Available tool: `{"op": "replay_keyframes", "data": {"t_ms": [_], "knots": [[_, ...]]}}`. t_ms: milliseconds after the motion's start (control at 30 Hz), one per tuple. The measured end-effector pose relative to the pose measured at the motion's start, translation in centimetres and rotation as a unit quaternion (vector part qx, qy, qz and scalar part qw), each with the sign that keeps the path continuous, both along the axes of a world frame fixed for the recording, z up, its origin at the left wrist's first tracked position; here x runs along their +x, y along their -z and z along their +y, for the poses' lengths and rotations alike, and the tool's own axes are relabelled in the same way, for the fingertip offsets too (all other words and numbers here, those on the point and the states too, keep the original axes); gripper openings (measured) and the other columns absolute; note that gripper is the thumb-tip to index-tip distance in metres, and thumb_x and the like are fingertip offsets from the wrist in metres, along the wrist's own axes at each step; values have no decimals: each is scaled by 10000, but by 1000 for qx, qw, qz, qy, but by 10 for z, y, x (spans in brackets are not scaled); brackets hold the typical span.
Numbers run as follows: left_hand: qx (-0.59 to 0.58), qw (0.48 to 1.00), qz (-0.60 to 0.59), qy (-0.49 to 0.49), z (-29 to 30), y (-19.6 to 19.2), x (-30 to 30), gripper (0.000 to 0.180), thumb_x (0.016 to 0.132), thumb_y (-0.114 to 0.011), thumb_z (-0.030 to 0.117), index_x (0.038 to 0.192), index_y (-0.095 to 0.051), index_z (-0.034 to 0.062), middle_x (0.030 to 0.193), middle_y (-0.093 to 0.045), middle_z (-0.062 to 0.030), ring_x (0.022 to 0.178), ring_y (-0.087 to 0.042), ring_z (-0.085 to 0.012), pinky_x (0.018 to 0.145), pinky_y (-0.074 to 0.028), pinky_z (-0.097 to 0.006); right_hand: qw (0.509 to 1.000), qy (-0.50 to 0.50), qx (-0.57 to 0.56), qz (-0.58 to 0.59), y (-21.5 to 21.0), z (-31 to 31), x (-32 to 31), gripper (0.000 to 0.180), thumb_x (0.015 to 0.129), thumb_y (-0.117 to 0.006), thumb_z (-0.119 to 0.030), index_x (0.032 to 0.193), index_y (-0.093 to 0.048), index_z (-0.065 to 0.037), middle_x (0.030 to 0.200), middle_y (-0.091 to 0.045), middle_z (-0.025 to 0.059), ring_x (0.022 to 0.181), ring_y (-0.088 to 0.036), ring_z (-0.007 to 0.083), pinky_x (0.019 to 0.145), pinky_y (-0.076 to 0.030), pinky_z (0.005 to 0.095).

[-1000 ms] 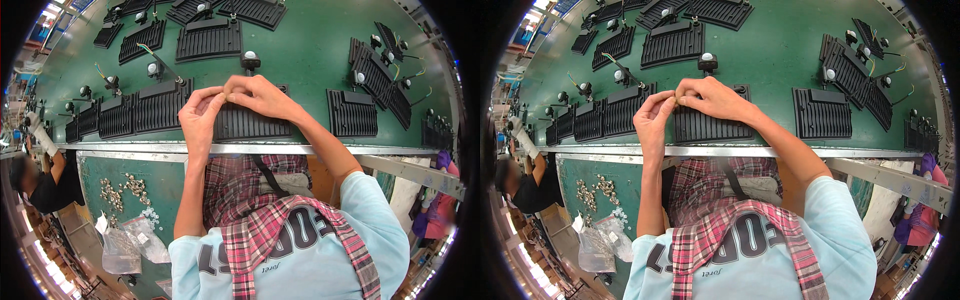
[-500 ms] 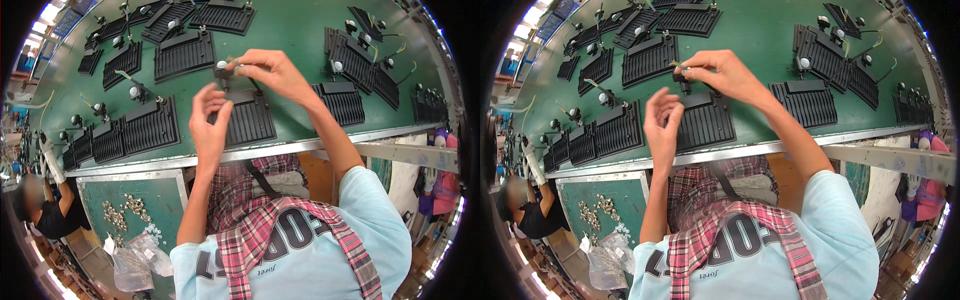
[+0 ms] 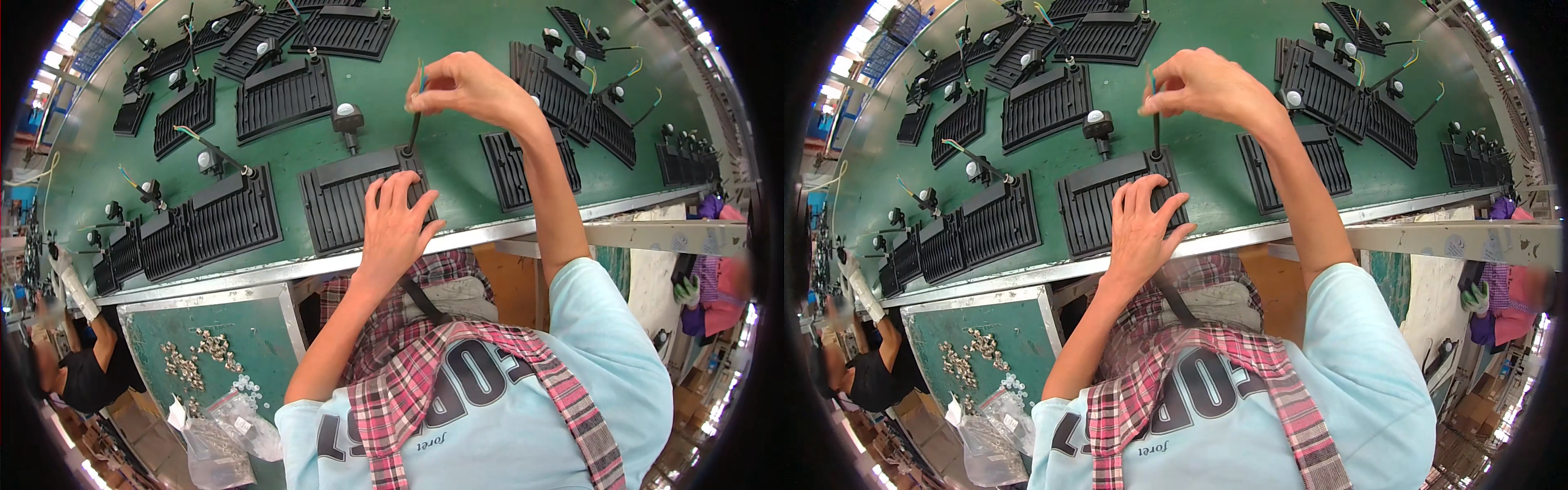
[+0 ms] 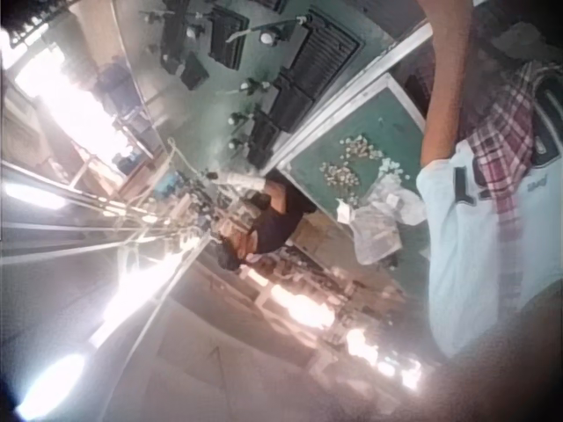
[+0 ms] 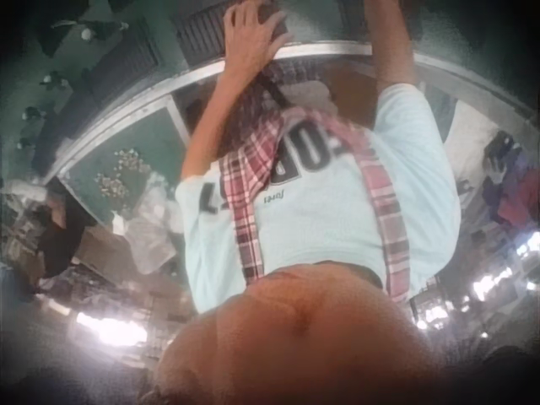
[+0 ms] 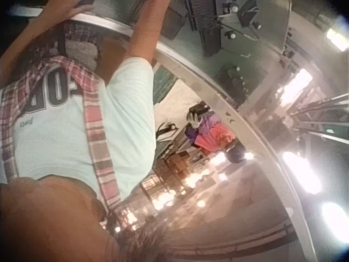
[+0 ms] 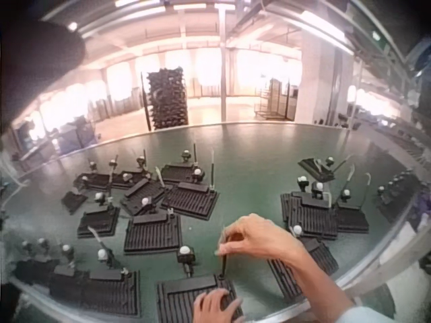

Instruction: The person manually assembles floodlight fixtures by hand, joining floodlight housings, sensor modules, and wiring harnesses with screws and washers on a factory production line.

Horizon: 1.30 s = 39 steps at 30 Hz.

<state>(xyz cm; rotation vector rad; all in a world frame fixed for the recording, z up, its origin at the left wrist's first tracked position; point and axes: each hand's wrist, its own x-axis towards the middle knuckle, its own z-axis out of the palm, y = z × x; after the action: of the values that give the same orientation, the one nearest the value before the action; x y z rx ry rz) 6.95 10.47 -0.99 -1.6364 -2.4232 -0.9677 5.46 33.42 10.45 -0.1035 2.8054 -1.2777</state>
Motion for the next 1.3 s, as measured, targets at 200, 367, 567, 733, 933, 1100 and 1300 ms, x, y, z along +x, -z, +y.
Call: {"op": "replay_keyframes", "data": {"t_ms": [200,367,567,733,933,1100,1300], "knots": [[3,1000,-3,-2,0,1,-1,390,724,-818,251,1056,-662,118,1206,-491,-103,1185,-455,-310,1050,-328,-479,999,-6,-43,-23,-3,-2,8,180,874,-706,-188,967,-736,-37,777,-705,71,699,-640,130,655,-498,272],[8,1000,-14,-7,-2,-2,-2,365,728,-814,240,1036,-663,116,1210,-491,-100,1186,-455,-311,1048,-330,-477,992,113,37,-44,-5,-13,15,204,865,-714,-180,1002,-737,-31,817,-729,81,720,-650,127,702,-520,272],[18,1000,-15,-17,-4,0,-4,356,716,-819,230,1017,-668,116,1209,-498,-100,1187,-456,-314,1044,-333,-474,1000,-6,-2,22,24,0,16,215,845,-713,-151,1022,-750,-34,777,-721,84,741,-664,130,732,-536,302],[15,999,-5,-31,-20,-1,-20,354,709,-820,234,1011,-676,118,1196,-505,-98,1183,-459,-311,1042,-330,-472,986,110,-108,-67,36,-16,13,238,855,-715,-190,1032,-754,-36,763,-713,79,738,-653,110,725,-525,275],[-6,999,14,-38,-25,-3,-26,344,744,-793,265,1036,-681,121,1194,-513,-106,1177,-465,-312,1032,-329,-471,990,25,-135,-32,61,-35,-18,334,825,-725,-319,963,-755,-16,749,-722,88,716,-704,143,701,-536,286],[-26,999,13,-34,-26,-6,-27,326,756,-776,257,1043,-685,132,1208,-523,-111,1178,-477,-323,1036,-340,-461,997,75,-34,-2,86,-47,-5,280,848,-691,-291,1028,-735,-80,858,-723,89,796,-689,243,738,-530,366],[-36,998,10,-40,-49,-11,-34,331,741,-781,215,1043,-684,120,1241,-519,-123,1191,-480,-354,1029,-366,-460,885,377,127,243,79,-9,101,290,863,-691,-178,1124,-672,-55,1043,-670,121,1045,-583,302,927,-442,403]]}}
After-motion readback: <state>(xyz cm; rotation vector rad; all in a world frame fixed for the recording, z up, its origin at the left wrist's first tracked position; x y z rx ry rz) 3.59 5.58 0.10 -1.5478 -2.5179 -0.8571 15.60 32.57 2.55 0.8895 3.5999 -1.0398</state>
